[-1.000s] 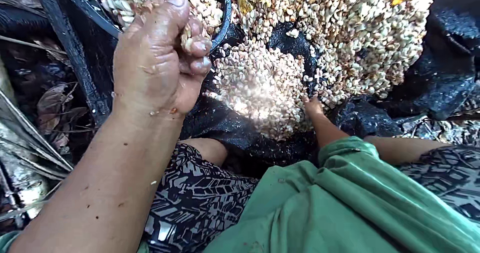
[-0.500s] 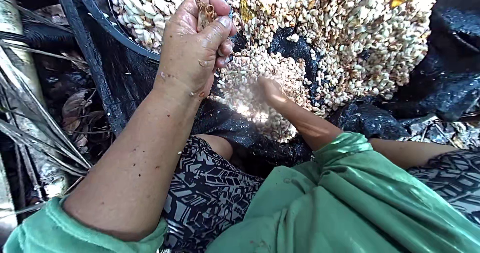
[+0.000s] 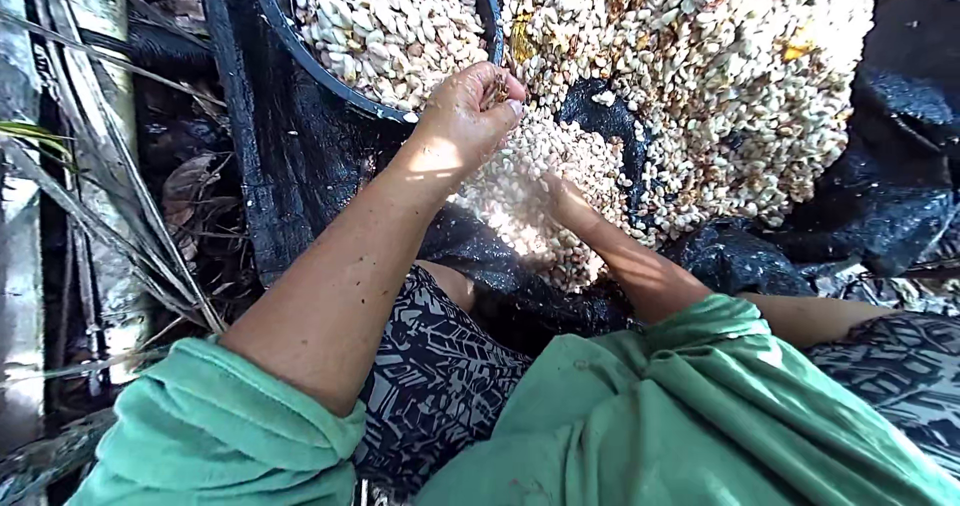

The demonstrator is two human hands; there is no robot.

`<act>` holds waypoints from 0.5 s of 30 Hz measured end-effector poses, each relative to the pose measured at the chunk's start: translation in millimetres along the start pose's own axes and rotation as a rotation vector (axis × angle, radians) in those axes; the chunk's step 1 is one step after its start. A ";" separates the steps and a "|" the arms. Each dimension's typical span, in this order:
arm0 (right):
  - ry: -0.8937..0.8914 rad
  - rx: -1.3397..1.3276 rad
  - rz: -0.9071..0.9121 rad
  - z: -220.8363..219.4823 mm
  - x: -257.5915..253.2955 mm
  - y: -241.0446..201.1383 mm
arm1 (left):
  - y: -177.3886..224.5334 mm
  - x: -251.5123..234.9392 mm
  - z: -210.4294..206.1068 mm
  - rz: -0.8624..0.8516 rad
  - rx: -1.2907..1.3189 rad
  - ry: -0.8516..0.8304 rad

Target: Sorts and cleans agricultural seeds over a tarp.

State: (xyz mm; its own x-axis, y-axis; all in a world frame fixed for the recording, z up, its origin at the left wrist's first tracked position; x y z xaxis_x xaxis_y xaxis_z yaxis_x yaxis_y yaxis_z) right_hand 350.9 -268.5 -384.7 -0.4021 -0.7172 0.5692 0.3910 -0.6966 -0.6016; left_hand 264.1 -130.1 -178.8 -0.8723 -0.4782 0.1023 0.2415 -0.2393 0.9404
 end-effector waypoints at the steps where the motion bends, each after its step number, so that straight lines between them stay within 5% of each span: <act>1: 0.051 -0.025 0.027 14.3 1.9 -6.9 | 0.0 0.5 0.8 -0.005 -0.008 -0.003; 6: 0.317 -0.203 0.329 75.4 19.5 -40.9 | 0.1 2.8 2.9 0.009 -0.037 -0.016; 12: 0.454 -0.080 0.570 130.1 53.9 -90.5 | -3.5 2.5 2.5 -0.004 -0.064 -0.058; 15: 0.540 -0.282 0.780 157.6 86.2 -106.3 | -2.8 4.1 4.0 -0.003 -0.055 -0.060</act>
State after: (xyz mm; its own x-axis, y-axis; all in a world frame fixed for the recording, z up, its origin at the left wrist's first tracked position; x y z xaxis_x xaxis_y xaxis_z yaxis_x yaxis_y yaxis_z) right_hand 405.1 -259.3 -183.4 -0.4668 -0.8193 -0.3328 0.5235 0.0473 -0.8507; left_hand 258.2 -127.9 -179.7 -0.8966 -0.4264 0.1199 0.2601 -0.2877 0.9217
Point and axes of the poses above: each hand's wrist, its own x-axis away from the middle knuckle, its own z-axis out of the back of the hand, y = z × x, the point moved 7 cm from there along -x, towards the middle knuckle, and after that the axes turned 10 degrees about -z, right-handed, at the moved point
